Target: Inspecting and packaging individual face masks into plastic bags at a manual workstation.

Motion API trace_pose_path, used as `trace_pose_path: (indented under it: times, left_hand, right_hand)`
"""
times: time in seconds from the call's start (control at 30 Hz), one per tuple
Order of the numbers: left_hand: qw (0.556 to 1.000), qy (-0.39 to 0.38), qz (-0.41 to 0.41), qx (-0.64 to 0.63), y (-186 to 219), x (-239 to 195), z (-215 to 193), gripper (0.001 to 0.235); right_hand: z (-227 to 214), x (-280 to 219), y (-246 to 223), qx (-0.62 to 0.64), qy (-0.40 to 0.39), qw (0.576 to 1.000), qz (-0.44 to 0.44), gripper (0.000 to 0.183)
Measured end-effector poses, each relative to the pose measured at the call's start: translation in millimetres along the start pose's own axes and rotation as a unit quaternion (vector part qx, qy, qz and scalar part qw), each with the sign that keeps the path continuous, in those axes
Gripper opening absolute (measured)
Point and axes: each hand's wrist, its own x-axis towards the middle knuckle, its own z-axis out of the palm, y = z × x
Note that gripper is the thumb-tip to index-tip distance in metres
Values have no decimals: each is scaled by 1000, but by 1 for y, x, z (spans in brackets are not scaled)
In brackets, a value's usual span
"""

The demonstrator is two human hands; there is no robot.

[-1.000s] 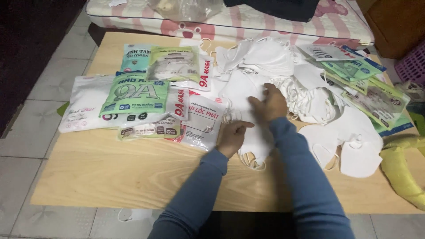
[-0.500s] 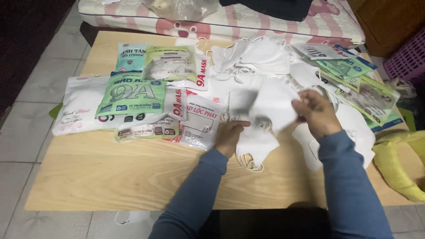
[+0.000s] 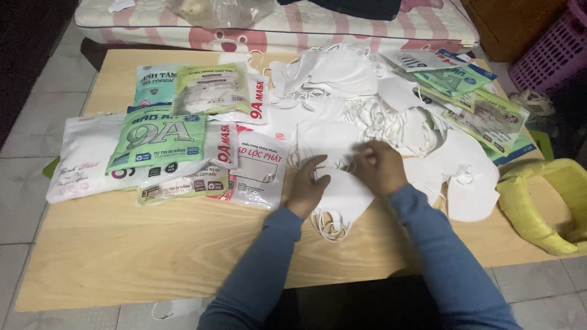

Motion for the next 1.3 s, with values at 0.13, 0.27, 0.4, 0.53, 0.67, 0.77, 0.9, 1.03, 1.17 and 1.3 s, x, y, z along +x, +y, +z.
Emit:
trace_pose_path:
  times: [0.13,0.27,0.4,0.53,0.67,0.77,0.9,1.03,1.17,1.3]
  left_hand:
    - [999,-42,6,8,-1,1,-1,45]
    - [999,-43,24,11,-61,39,0,29]
    - [998,-51,26,-6,-56,33,1,28]
    - [999,-33,-3,-14,-29,14,0,28]
    - [996,10,-27,-80,-11,7,-2,29]
    - [983,63,-55,-166,8,2,2,26]
    - [962,-4,-90,-258,-2,11,-5,65]
    - [992,-39,-4,-116,-15,10,0,48]
    - [994,-64,25,-85,-25,6,1,38]
    - [991,-107,39,-70,-26,3,-7,39]
  right_hand:
    - [13,43,-14,-65,11,997,50,52]
    - [24,55,-19,-87,12,993,81,54]
    - [32,62,22,-63,61,994,70,30]
    - [1,48,43,190,164,967,39,23]
    - [-43,24,57,458,114,877,84,27]
    - [-68,-9,27,499,47,859,108,16]
    - [-37,-42,29,449,-10,880,153,13]
    - [-27,-42,19,257,-62,956,125,43]
    - [-4,0,27,147,43,987,37,35]
    - [13,28,-29,119,37,986,113,65]
